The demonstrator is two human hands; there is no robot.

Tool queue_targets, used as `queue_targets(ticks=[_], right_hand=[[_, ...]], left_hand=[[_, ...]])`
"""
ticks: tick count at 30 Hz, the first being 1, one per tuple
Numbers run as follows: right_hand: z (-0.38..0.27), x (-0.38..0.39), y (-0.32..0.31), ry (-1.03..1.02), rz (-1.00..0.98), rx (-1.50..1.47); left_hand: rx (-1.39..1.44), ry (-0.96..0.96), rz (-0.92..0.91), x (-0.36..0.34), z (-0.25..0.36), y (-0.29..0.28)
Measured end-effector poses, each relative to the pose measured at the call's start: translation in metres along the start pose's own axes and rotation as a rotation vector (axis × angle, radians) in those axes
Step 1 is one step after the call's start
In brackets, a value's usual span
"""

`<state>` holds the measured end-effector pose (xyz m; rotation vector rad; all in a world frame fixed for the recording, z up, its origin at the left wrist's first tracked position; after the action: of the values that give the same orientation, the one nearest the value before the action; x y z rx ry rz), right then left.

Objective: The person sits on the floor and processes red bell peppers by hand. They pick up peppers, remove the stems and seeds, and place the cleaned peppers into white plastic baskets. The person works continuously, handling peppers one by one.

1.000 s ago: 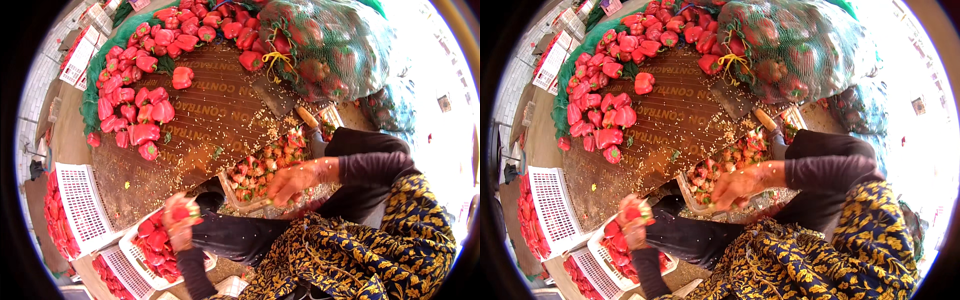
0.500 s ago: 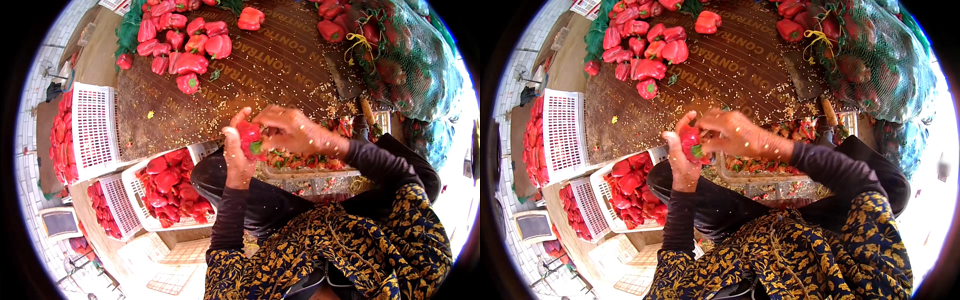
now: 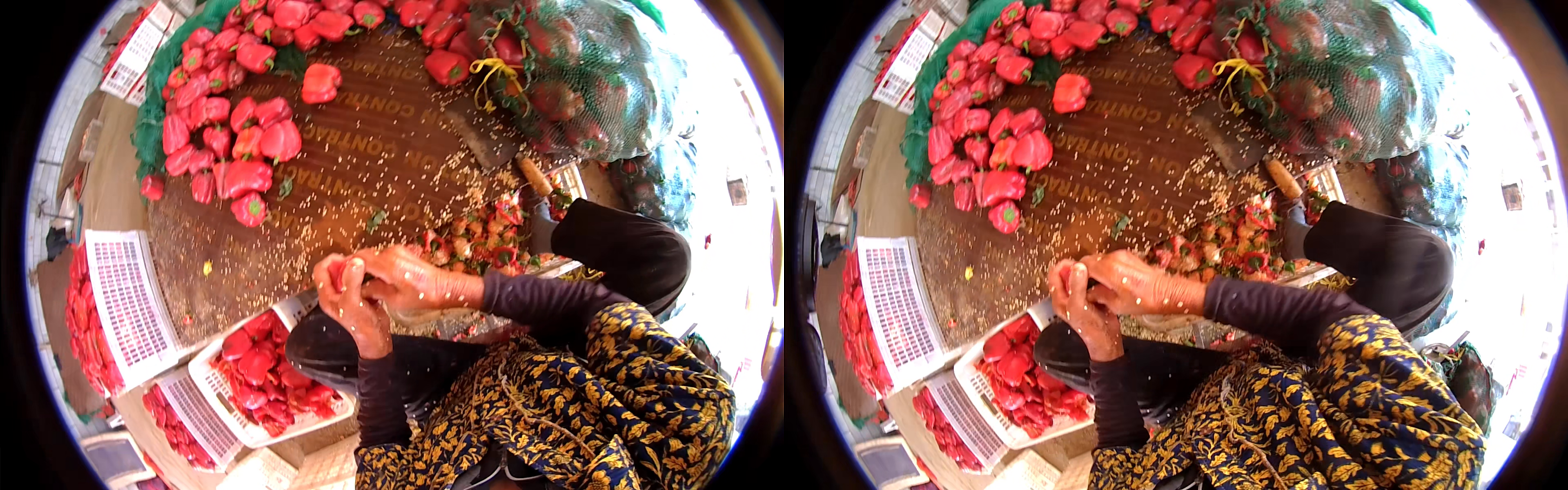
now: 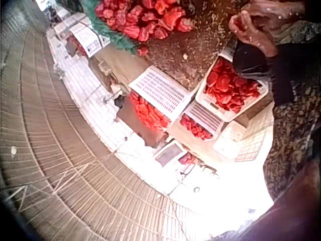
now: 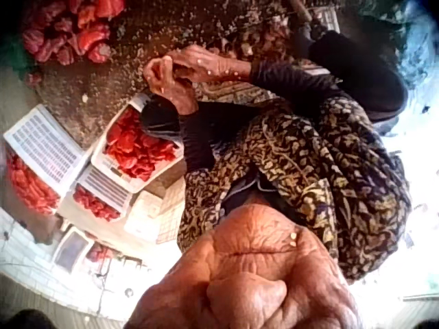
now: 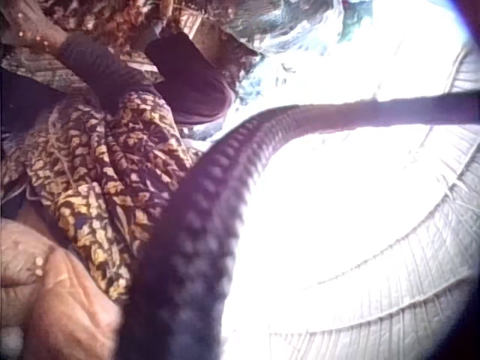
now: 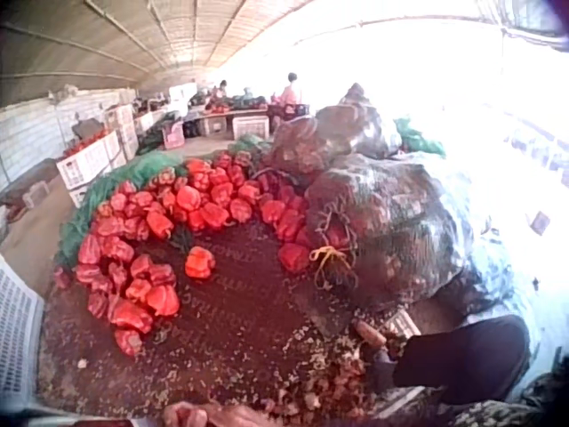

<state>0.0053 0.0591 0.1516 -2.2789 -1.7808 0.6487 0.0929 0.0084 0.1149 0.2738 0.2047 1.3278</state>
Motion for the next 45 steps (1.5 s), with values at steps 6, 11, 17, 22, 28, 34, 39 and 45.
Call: queue_targets(ticks=[6, 11, 17, 22, 28, 34, 39, 45], right_hand=[[0.018, -0.007, -0.005, 0.258, 0.163, 0.329], [0.123, 0.010, 0.005, 0.268, -0.513, 0.592], [0.145, -0.107, -0.188, -0.014, -0.095, 1.048], [0.244, -0.139, -0.269, 0.189, -0.182, 1.280], [0.218, -0.099, -0.169, -0.030, -0.199, 0.960], [0.124, 0.004, -0.062, 0.073, -0.196, 0.454], [0.126, 0.092, -0.069, 0.106, 0.023, -0.002], [0.126, 0.127, -0.050, 0.379, 0.171, -0.229]], left_hand=[[-0.408, 0.101, 0.089, 0.002, 0.028, 0.004], [-0.439, 0.145, 0.128, -0.010, 0.049, -0.016], [-1.348, 0.288, 0.349, -0.054, 0.088, -0.278], [-1.659, 0.290, 0.409, -0.045, 0.085, -0.291], [-0.421, 0.343, 0.085, -0.049, 0.046, -0.070], [-0.192, -0.360, -0.421, 0.051, -0.101, 0.048], [0.015, -0.395, -0.407, 0.076, -0.137, 0.042], [-0.136, -0.314, -0.293, 0.077, -0.171, 0.035]])
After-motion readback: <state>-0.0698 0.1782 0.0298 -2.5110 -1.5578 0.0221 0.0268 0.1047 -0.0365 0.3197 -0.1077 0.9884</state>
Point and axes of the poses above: each hand's wrist, its own x-axis away from the middle knuckle, its own y-axis out of the palm, z = x × y, the point moved 9 cm from there along -x, towards the middle knuckle, and after that the axes turned 5 degrees about y, right-handed, at the moved point
